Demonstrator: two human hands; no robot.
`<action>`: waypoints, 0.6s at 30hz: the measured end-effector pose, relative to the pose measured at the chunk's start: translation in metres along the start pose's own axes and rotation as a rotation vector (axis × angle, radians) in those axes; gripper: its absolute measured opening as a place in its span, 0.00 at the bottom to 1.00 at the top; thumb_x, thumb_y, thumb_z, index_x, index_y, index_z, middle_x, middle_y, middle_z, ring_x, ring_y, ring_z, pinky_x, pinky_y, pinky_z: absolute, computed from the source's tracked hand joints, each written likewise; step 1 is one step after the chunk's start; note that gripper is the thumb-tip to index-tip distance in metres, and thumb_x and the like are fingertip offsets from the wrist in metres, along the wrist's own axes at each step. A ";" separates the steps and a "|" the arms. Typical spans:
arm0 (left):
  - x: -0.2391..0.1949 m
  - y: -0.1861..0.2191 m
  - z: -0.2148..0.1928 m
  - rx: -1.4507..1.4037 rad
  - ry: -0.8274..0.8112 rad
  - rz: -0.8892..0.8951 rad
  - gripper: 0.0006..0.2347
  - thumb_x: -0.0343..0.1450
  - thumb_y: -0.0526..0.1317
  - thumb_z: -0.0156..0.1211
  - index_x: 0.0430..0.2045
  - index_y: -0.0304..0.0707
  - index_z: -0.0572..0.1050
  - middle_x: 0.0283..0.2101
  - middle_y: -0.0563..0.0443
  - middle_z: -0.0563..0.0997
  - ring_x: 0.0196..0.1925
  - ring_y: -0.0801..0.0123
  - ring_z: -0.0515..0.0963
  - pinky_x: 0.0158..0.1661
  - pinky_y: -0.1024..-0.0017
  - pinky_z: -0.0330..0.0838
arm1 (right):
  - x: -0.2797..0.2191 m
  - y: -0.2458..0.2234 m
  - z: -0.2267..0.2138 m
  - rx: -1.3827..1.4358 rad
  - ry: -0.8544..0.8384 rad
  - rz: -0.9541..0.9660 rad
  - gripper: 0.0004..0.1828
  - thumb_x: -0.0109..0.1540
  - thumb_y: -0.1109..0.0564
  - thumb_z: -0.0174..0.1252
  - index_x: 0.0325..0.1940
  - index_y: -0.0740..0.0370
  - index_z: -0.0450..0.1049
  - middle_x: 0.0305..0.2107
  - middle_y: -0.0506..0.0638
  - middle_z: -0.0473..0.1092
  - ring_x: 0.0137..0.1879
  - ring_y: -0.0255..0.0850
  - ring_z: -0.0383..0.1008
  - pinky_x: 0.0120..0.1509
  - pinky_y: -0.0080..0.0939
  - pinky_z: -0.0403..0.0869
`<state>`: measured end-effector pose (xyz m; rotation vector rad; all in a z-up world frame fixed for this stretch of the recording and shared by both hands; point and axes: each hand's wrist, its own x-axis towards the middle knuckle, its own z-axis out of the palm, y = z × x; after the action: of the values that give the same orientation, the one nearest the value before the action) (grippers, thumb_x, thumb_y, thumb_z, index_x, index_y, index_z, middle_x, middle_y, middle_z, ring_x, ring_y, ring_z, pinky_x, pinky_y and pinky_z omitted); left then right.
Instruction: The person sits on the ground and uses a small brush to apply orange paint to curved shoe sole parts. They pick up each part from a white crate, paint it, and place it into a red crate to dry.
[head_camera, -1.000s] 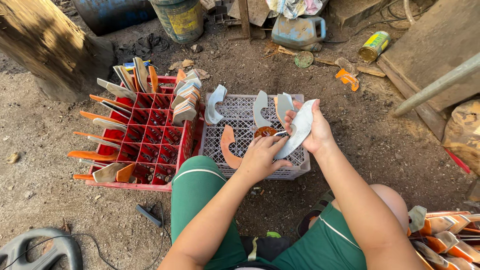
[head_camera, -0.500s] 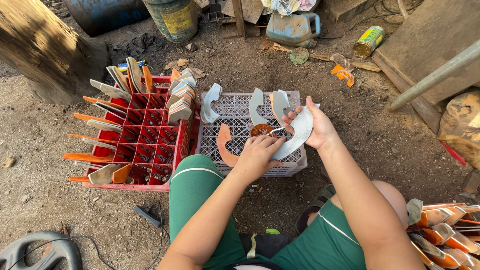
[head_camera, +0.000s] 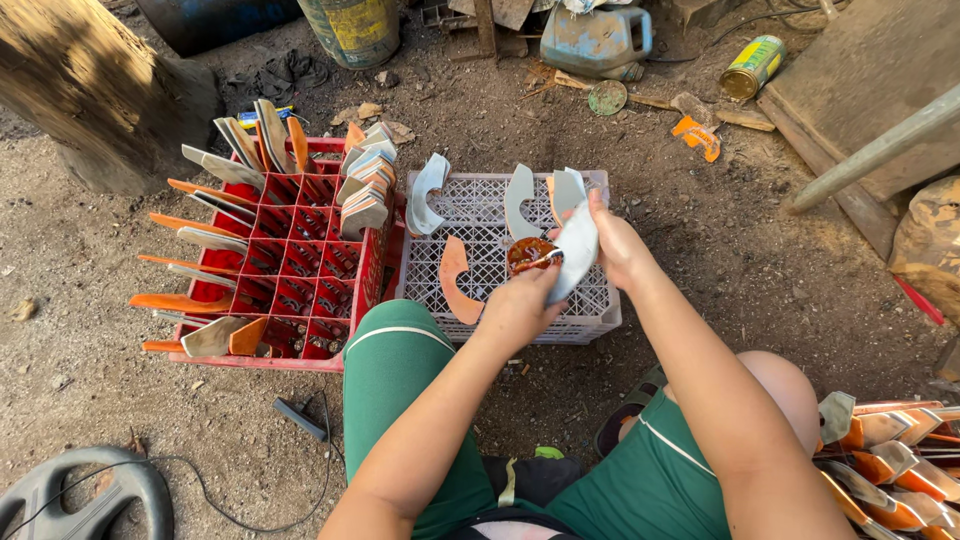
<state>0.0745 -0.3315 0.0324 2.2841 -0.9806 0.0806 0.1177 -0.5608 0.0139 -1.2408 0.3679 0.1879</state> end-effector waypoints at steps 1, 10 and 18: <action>0.000 -0.007 -0.001 -0.003 0.057 0.000 0.21 0.64 0.43 0.70 0.48 0.34 0.73 0.43 0.41 0.81 0.44 0.50 0.82 0.43 0.59 0.77 | 0.001 -0.003 0.001 -0.120 0.077 -0.025 0.31 0.69 0.31 0.40 0.50 0.56 0.75 0.42 0.58 0.79 0.49 0.46 0.79 0.55 0.49 0.75; 0.000 -0.053 -0.005 0.080 0.163 -0.314 0.24 0.62 0.42 0.72 0.52 0.34 0.76 0.40 0.41 0.82 0.43 0.50 0.82 0.44 0.57 0.76 | 0.017 0.039 0.002 -1.746 0.245 -0.656 0.12 0.60 0.64 0.57 0.42 0.54 0.83 0.38 0.49 0.76 0.55 0.48 0.72 0.61 0.55 0.63; -0.004 -0.054 -0.003 0.041 0.116 -0.354 0.24 0.62 0.41 0.72 0.52 0.33 0.76 0.41 0.40 0.82 0.44 0.49 0.82 0.44 0.56 0.75 | 0.054 0.071 -0.010 -2.058 0.225 -0.597 0.10 0.59 0.62 0.58 0.35 0.52 0.83 0.33 0.47 0.78 0.56 0.48 0.71 0.72 0.75 0.49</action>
<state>0.1088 -0.2999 0.0043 2.4250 -0.5100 0.0821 0.1418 -0.5508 -0.0717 -3.3376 -0.2036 -0.2069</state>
